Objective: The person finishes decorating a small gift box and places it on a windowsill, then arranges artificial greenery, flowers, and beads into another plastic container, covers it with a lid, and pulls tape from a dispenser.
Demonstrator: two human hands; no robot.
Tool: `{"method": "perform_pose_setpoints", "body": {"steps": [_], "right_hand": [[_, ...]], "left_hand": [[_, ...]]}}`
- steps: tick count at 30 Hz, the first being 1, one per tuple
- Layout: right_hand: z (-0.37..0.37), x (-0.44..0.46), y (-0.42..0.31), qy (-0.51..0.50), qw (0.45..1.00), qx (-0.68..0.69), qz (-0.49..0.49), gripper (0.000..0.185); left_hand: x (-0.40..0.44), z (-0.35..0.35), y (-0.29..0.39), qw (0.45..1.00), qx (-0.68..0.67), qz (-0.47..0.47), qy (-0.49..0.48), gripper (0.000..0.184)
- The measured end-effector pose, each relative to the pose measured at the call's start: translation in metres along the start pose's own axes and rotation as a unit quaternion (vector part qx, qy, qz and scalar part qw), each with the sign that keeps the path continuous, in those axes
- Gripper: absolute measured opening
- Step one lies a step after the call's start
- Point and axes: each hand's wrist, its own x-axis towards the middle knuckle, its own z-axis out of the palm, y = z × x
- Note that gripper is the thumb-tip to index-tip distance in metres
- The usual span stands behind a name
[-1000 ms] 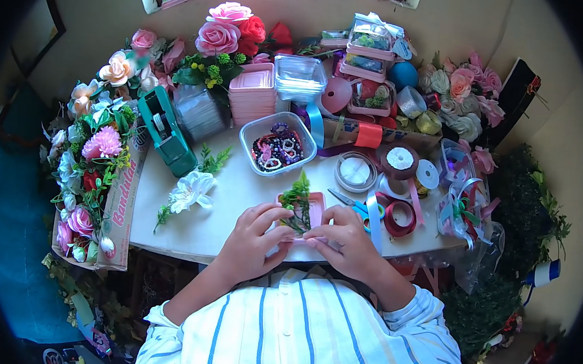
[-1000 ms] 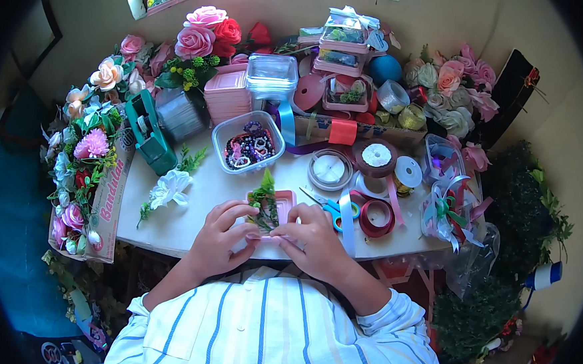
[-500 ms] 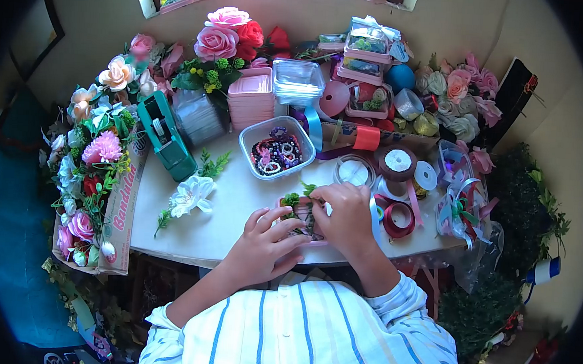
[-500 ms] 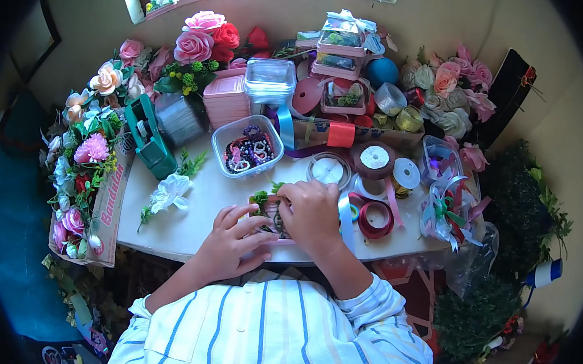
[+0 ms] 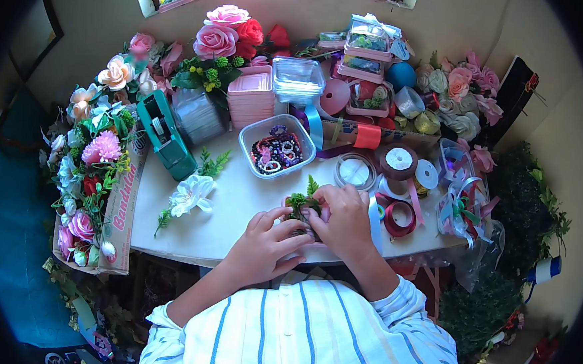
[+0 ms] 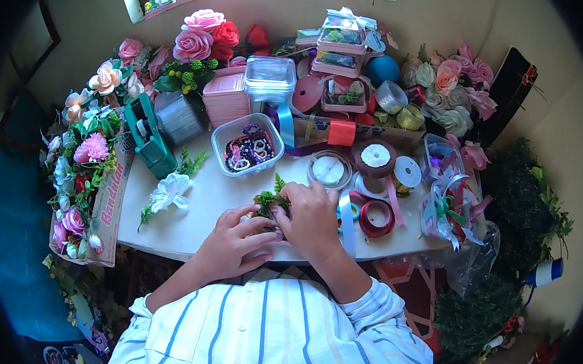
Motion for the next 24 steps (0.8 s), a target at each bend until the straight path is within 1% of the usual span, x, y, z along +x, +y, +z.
{"method": "perform_pose_setpoints", "body": {"steps": [3,10,12,16,18,19,21,24], "right_hand": [[0.002,-0.002,0.004,0.004,1.000,-0.012,-0.023,0.018],[-0.009,-0.002,0.006,-0.023,0.999,-0.027,-0.013,0.014],[-0.005,-0.004,0.010,-0.017,0.999,0.005,-0.039,0.013],[-0.008,-0.005,0.012,-0.006,0.998,0.040,-0.040,0.016],[-0.014,-0.004,0.013,0.001,0.994,0.107,0.009,0.017],[-0.012,-0.004,0.016,0.002,0.994,0.107,0.009,0.017],[-0.005,-0.005,0.024,0.027,0.958,0.271,0.085,0.018],[-0.002,-0.007,0.028,0.041,0.969,0.234,0.060,0.018]], "left_hand": [[0.000,-0.001,0.001,1.000,0.003,0.000,-0.002,0.036],[0.000,-0.001,0.002,1.000,-0.003,-0.002,-0.003,0.035],[0.001,-0.001,0.001,1.000,0.004,0.001,-0.009,0.034],[0.001,0.001,0.002,1.000,0.006,0.000,-0.002,0.033],[0.000,0.001,0.003,1.000,0.009,-0.004,0.021,0.032],[0.001,0.000,0.003,1.000,0.010,-0.004,0.021,0.032],[0.004,-0.001,0.002,0.999,0.012,0.014,0.046,0.028],[0.014,-0.006,-0.006,0.998,0.048,-0.007,0.032,0.028]]}}
